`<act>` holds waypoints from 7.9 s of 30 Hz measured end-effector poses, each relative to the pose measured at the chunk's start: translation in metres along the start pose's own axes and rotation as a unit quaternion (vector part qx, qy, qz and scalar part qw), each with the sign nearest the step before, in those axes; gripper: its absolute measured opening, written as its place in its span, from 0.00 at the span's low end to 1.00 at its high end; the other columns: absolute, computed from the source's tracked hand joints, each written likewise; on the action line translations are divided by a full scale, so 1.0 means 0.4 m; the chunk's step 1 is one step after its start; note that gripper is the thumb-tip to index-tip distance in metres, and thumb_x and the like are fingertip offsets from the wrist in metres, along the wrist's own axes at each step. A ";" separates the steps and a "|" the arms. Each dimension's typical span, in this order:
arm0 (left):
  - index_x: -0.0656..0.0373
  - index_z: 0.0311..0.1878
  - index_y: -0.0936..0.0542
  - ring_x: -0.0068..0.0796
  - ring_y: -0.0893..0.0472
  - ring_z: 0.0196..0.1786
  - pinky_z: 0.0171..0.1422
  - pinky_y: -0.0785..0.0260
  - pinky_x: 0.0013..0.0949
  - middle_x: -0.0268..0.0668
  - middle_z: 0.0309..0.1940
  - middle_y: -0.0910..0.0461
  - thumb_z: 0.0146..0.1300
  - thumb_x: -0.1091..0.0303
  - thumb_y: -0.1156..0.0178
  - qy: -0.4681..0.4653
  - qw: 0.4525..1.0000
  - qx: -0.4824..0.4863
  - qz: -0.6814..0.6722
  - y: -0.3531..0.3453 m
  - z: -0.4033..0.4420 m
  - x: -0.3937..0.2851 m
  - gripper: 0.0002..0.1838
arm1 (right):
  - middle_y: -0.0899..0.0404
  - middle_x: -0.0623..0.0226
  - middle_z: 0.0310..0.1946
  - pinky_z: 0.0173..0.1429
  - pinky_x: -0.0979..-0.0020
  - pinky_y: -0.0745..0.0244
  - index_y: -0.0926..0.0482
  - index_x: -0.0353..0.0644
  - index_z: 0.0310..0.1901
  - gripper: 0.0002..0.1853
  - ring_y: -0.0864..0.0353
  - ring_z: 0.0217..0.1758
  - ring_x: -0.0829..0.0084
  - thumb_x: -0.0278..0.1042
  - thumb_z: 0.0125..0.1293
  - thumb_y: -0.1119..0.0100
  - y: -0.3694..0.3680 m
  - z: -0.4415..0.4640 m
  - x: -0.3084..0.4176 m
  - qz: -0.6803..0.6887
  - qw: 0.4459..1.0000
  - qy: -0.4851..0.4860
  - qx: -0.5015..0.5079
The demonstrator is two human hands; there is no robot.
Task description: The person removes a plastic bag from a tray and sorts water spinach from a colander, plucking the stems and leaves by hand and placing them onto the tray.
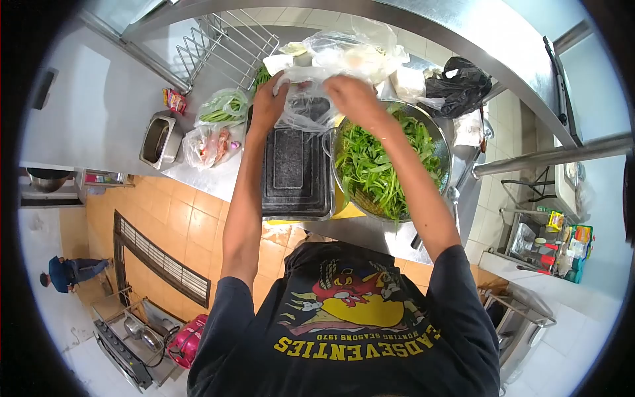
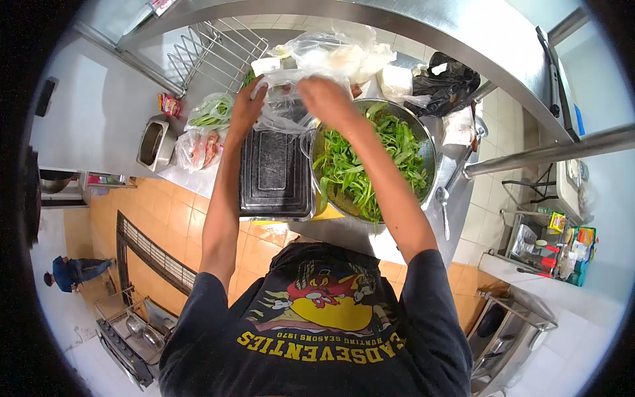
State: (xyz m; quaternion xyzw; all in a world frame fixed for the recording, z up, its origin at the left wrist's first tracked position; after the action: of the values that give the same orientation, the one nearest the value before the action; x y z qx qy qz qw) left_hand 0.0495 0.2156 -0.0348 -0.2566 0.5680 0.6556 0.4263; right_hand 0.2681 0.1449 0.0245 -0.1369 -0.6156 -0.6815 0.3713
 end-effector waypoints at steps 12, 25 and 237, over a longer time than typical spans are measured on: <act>0.54 0.56 0.27 0.48 0.23 0.50 0.56 0.31 0.42 0.51 0.46 0.22 0.54 0.65 0.30 -0.259 0.937 -0.182 0.148 -0.004 0.022 -0.108 0.26 | 0.28 0.51 0.59 0.63 0.53 0.27 0.24 0.43 0.56 0.17 0.25 0.60 0.49 0.32 0.65 0.50 -0.038 0.053 -0.210 -0.227 0.945 -0.202 0.125; 0.43 0.46 0.13 0.57 0.32 0.69 0.71 0.38 0.52 0.49 0.71 0.37 0.50 0.48 0.37 -0.072 0.863 0.288 0.409 -0.196 -0.038 -0.068 0.20 | 0.28 0.44 0.60 0.62 0.55 0.26 0.26 0.42 0.61 0.22 0.23 0.58 0.46 0.26 0.63 0.50 -0.071 0.068 -0.251 -0.153 0.975 -0.158 0.007; 0.61 0.52 0.18 0.17 0.22 0.42 0.52 0.28 0.25 0.31 0.44 0.17 0.72 0.54 0.43 0.175 0.968 0.003 -0.182 0.046 -0.342 0.030 0.19 | 0.19 0.70 0.34 0.39 0.79 0.25 0.21 0.36 0.46 0.07 0.20 0.33 0.81 0.26 0.69 0.40 0.090 -0.395 0.077 0.414 0.854 -0.148 -0.279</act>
State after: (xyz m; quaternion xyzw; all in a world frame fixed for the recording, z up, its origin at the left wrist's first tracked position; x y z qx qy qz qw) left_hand 0.0077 0.0870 -0.0657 -0.4653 0.5791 0.5104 0.4332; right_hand 0.3140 -0.0130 0.0383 -0.5762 -0.3337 -0.5795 0.4699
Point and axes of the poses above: each hand's wrist, its own z-axis towards the middle knuckle, its own y-axis out of the back of the hand, x = y × z, the point moved 2 cm from there along z, towards the middle knuckle
